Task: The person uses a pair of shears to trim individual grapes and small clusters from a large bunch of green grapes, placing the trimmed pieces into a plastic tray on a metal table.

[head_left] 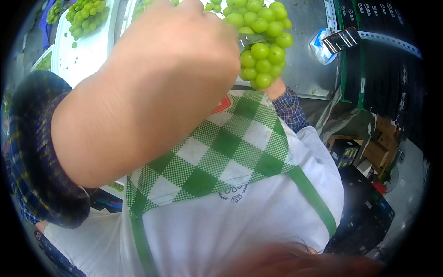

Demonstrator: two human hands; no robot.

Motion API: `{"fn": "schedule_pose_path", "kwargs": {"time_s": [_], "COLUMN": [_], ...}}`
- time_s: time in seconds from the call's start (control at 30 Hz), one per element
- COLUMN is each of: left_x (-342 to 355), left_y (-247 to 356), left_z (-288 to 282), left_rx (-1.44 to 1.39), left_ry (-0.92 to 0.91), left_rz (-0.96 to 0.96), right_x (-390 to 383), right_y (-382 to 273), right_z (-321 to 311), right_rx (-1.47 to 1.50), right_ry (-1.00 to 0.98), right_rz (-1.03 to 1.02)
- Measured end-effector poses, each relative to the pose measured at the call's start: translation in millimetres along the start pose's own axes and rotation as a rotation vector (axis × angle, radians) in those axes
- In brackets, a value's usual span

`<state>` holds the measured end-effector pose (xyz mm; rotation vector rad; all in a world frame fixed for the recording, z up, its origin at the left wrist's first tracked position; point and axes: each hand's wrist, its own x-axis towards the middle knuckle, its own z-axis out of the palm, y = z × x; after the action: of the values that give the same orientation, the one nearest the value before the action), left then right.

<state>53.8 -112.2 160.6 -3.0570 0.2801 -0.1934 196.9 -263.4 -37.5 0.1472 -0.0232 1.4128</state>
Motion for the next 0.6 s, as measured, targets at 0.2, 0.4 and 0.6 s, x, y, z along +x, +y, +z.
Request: {"fn": "schedule_pose_path", "kwargs": {"time_s": [0.2,0.4,0.6], "left_x": [-6,-5,-6], "left_y": [-6,-10,-6], "left_z": [11,13,19], "left_rx": [-0.084,-0.142,-0.14], "left_ry": [0.068,-0.072,-0.123], "left_rz": [0.003,0.002,-0.049], "right_x": [7,4,12], "right_y": [4,3,9], "right_z": [-4,1,0], "right_rx": [0.02,0.126,0.039], "right_ry": [0.106,0.073,0.019], "right_rz": [-0.012,-0.011,-0.056]}}
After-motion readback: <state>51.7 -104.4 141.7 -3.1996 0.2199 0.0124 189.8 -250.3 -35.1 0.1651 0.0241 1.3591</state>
